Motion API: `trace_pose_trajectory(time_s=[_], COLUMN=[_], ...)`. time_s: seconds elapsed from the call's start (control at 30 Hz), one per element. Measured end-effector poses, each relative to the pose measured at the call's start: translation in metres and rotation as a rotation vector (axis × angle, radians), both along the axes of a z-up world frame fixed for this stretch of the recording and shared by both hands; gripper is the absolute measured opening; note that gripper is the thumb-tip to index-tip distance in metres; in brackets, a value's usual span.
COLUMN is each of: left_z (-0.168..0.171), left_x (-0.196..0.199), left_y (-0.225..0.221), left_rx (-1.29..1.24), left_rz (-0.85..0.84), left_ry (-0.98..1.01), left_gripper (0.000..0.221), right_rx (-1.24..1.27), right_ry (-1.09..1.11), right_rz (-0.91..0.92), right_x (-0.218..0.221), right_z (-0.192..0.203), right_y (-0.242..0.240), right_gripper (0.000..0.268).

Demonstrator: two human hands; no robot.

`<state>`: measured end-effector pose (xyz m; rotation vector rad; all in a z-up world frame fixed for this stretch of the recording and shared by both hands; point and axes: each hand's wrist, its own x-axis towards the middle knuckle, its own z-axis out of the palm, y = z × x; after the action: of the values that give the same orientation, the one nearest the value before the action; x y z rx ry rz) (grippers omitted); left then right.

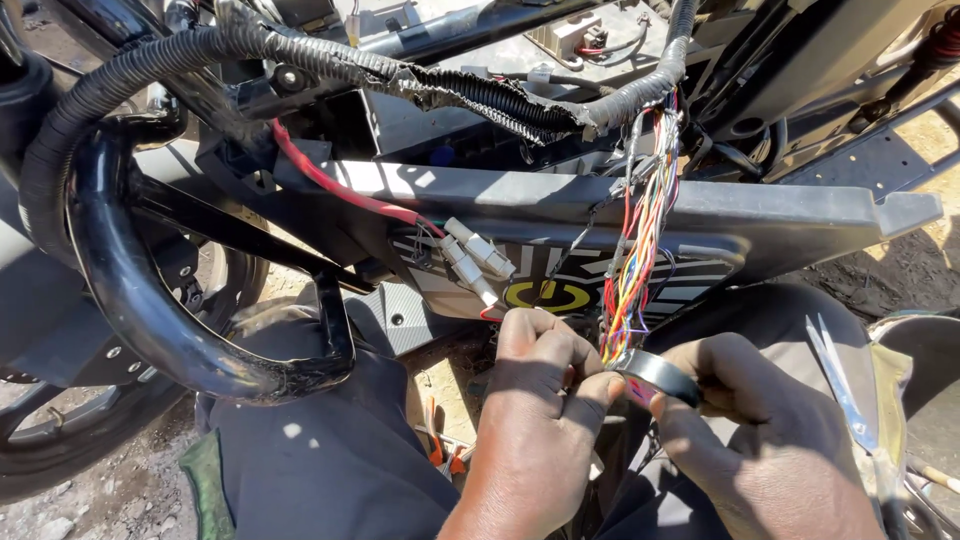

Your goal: Repairing and securing a motorcycle wiring harness by applying electrical tape and checking connectors.

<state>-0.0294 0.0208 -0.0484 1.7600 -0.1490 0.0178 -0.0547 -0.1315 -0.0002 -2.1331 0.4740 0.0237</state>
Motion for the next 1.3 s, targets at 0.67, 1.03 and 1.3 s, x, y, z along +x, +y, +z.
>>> trace_pose_trajectory(time_s=[0.67,1.03,1.3], left_z=[0.018,-0.026,-0.068], left_x=[0.023,0.030,0.039], left_y=[-0.015,-0.025,-0.024], left_rx=[0.201,0.377,0.408], left_rz=[-0.185,-0.208,0.209], left_ry=[0.465,0.076,-0.226], left_gripper=[0.019,0.018,0.007], right_rx=[0.047,-0.217,-1.047], right_ry=[0.343,0.356,0.812], right_rz=[0.357,0.394,0.701], right_x=[0.027,0.039,-0.020], right_z=[-0.012,0.012,-0.196], right_y=[-0.036,-0.021,-0.145], right_gripper=[0.043,0.037,0.034])
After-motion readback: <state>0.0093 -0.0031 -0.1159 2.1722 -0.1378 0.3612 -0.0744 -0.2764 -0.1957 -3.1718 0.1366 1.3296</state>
